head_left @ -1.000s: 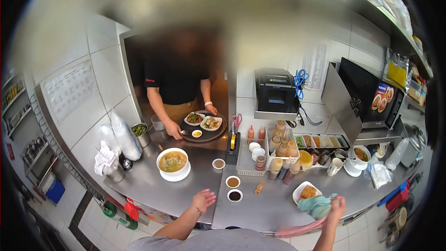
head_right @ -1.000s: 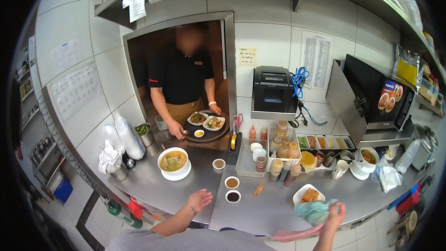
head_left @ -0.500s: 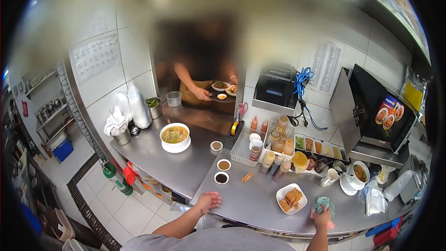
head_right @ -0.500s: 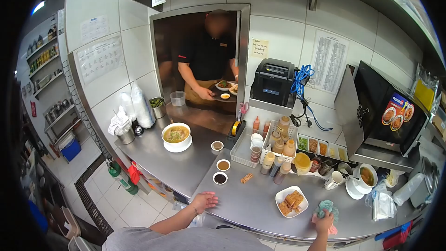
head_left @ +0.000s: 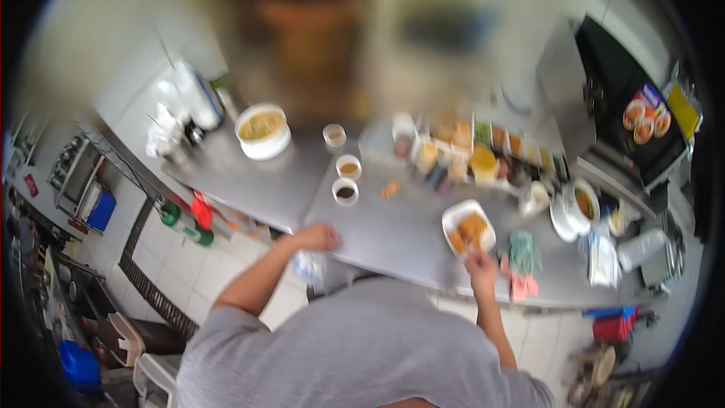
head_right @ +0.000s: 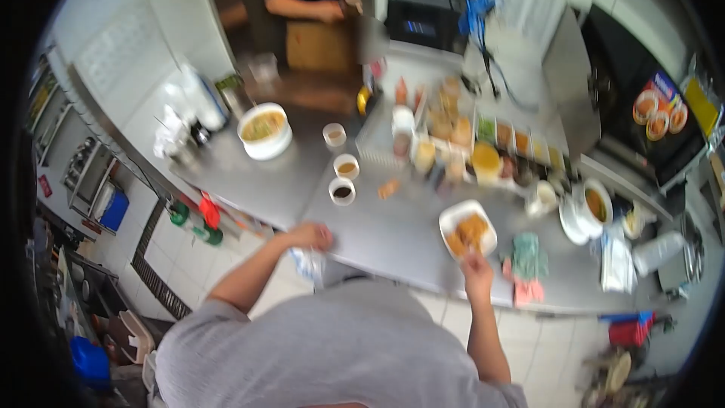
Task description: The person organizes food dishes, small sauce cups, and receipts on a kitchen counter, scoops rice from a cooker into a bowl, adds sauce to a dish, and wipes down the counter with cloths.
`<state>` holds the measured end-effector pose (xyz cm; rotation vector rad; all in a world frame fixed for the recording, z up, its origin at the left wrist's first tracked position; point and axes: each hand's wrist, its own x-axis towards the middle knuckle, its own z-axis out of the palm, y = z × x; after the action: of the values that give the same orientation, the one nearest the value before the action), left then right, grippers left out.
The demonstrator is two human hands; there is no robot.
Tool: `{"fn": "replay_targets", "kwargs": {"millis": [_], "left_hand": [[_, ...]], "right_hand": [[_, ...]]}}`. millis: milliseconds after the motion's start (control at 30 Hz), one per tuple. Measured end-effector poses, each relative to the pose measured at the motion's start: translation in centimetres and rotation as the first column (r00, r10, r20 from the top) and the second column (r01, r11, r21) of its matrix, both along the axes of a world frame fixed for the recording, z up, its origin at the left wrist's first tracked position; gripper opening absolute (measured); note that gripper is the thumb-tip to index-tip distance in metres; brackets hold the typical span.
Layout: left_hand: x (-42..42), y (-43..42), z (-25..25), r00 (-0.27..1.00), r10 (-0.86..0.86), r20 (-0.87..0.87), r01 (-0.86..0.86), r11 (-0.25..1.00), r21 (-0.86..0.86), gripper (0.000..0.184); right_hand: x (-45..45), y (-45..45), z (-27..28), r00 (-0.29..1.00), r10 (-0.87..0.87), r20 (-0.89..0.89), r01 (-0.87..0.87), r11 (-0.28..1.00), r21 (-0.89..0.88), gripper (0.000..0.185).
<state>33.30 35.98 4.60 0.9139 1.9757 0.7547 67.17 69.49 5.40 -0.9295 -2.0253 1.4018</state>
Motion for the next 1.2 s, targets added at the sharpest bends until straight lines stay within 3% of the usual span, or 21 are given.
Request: {"fn": "replay_targets", "kwargs": {"millis": [33,67,100,167,233,300,333,433,500,567,700,767,800,867,900,967,1000,1067,1133,1167,1200], "left_hand": [[-0.9,0.0,-1.8,0.995,0.104,0.006,-0.104,0.995,0.005,0.022],[-0.3,0.4,0.7,0.98,0.149,-0.134,-0.155,0.987,-0.031,0.019],[-0.9,0.2,0.7,0.974,0.181,-0.137,-0.174,0.983,0.063,0.017],[-1.0,1.1,1.8,0.941,0.339,0.012,-0.339,0.938,0.073,0.015],[-0.9,1.9,1.3,0.924,0.382,0.026,-0.383,0.919,0.089,0.015],[-0.1,2.8,1.9,0.908,0.416,0.047,-0.419,0.899,0.124,0.016],[0.3,3.3,2.1,0.912,0.406,0.053,-0.41,0.906,0.11,0.016],[0.4,4.6,1.2,0.947,0.265,0.181,-0.284,0.955,0.088,0.017],[0.2,5.5,1.3,0.97,0.167,0.179,-0.187,0.977,0.101,0.017],[-0.4,5.9,1.9,0.981,0.05,0.19,-0.074,0.99,0.119,0.017],[-3.0,5.3,2.8,0.975,-0.011,0.223,-0.02,0.991,0.136,0.018],[-4.8,4.3,2.7,0.975,0.006,0.224,-0.037,0.991,0.132,0.018],[-5.4,3.7,2.7,0.976,0.041,0.215,-0.07,0.989,0.13,0.018],[-6.2,3.0,3.2,0.981,0.034,0.189,-0.053,0.994,0.098,0.018],[-6.5,2.7,3.2,0.981,0.034,0.193,-0.058,0.991,0.121,0.018],[-6.9,2.8,2.8,0.975,0.005,0.221,-0.035,0.991,0.132,0.018],[-6.9,3.1,2.6,0.971,-0.034,0.235,-0.001,0.989,0.146,0.018],[-6.6,3.9,3.0,0.968,0.025,0.251,-0.064,0.987,0.148,0.017],[-5.9,5.0,2.7,0.965,0.008,0.263,-0.05,0.987,0.151,0.017],[-5.5,5.8,2.6,0.969,-0.006,0.248,-0.037,0.985,0.171,0.017],[-5.2,6.7,2.7,0.973,-0.015,0.23,-0.03,0.981,0.192,0.017]], "right_hand": [[-0.1,-0.2,1.5,0.992,0.11,0.068,-0.104,0.991,-0.088,0.009],[-0.2,-0.3,1.5,0.985,0.142,0.103,-0.124,0.979,-0.164,0.011],[-0.3,-0.6,2.4,0.973,0.17,0.157,-0.14,0.973,-0.183,0.014],[-0.4,-1.1,2.5,0.963,0.174,0.204,-0.118,0.958,-0.261,0.015],[-0.9,-1.8,2.4,0.936,0.207,0.284,-0.099,0.93,-0.353,0.014],[-3.8,-3.3,2.2,0.913,0.265,0.311,-0.166,0.936,-0.311,0.014],[-6.0,-4.1,2.6,0.88,0.335,0.336,-0.315,0.942,-0.113,0.015],[-14.6,-5.5,2.7,0.871,0.383,0.307,-0.469,0.835,0.288,0.027],[-20.7,-5.7,1.9,0.911,0.252,0.327,-0.389,0.791,0.472,0.033],[-26.3,-3.9,-1.1,0.904,0.259,0.34,-0.422,0.669,0.612,0.033],[-28.9,-4.4,2.3,0.823,0.295,0.486,-0.52,0.737,0.433,0.03],[-29.3,-4.3,3.2,0.669,0.306,0.677,-0.702,0.56,0.441,0.022],[-29.4,-4.2,2.9,0.665,0.307,0.681,-0.702,0.567,0.431,0.022],[-28.7,-4.0,2.4,0.837,0.202,0.508,-0.512,0.616,0.598,0.017],[-27.9,-3.9,2.3,0.836,0.185,0.516,-0.505,0.628,0.593,0.017],[-25.1,-2.8,3.5,0.986,-0.008,0.165,-0.109,0.716,0.69,0.016],[-23.0,-1.6,4.5,0.983,-0.047,0.178,-0.093,0.709,0.699,0.016],[-18.7,1.1,6.6,0.918,-0.368,-0.148,0.374,0.68,0.631,0.022],[-15.1,5.3,8.0,0.857,-0.478,-0.191,0.507,0.72,0.474,0.019],[-14.1,7.5,7.6,0.853,-0.486,-0.191,0.513,0.715,0.474,0.019],[-13.6,9.9,6.6,0.876,-0.458,-0.153,0.481,0.804,0.349,0.019]]}}
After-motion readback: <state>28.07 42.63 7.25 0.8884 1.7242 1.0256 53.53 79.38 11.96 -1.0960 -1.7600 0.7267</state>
